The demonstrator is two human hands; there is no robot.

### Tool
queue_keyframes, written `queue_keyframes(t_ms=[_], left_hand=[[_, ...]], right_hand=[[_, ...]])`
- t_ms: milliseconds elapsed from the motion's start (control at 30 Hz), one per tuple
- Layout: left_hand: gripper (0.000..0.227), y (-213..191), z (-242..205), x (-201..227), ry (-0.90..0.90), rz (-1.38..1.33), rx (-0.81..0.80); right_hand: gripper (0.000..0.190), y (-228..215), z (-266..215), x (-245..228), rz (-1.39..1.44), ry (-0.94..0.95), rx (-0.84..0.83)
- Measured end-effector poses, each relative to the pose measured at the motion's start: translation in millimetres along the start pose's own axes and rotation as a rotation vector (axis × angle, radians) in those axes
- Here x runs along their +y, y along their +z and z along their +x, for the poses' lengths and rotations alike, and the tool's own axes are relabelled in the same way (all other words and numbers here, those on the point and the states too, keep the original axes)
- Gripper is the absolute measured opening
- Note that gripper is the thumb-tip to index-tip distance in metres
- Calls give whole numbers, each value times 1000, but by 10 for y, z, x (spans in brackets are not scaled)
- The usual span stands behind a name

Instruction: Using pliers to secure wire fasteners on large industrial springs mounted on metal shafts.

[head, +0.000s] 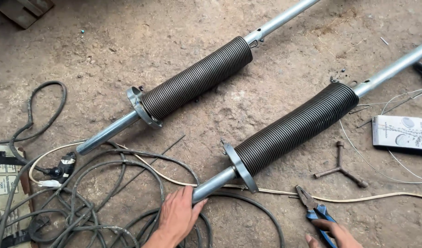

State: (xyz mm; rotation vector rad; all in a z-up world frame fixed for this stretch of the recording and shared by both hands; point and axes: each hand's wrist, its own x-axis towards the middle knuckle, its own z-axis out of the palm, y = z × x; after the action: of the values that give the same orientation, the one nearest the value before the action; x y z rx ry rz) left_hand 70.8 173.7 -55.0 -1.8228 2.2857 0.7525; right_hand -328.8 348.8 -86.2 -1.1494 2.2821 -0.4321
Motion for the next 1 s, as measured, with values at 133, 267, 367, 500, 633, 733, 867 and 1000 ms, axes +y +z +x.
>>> queue_keyframes(t_ms=[133,267,367,500,633,733,867,1000], left_hand=[[35,-6,-181,-7,155,-29,70],[35,198,-345,72,278,52,97],[44,414,-484,90,370,44,158],[52,555,-545,73,287,123,99],[58,566,-543,81,167,40,-7],[38,585,-533,32,186,14,-185],[34,509,-545,39,145,-149,-119],[36,257,-397,33,163,-24,-8]], right_hand=[[42,-76,-66,-546,-80,-92,-89],[45,-143,-123,-1140,66,-230,16],[60,-66,-150,-1387,200,-354,103],[44,-4,-140,-1500,149,-510,62],[38,-11,-220,-1456,242,-534,77],[39,137,-249,-1255,251,-543,114],[39,340,-283,-1107,352,-466,97],[39,414,-150,-1231,312,-427,87]])
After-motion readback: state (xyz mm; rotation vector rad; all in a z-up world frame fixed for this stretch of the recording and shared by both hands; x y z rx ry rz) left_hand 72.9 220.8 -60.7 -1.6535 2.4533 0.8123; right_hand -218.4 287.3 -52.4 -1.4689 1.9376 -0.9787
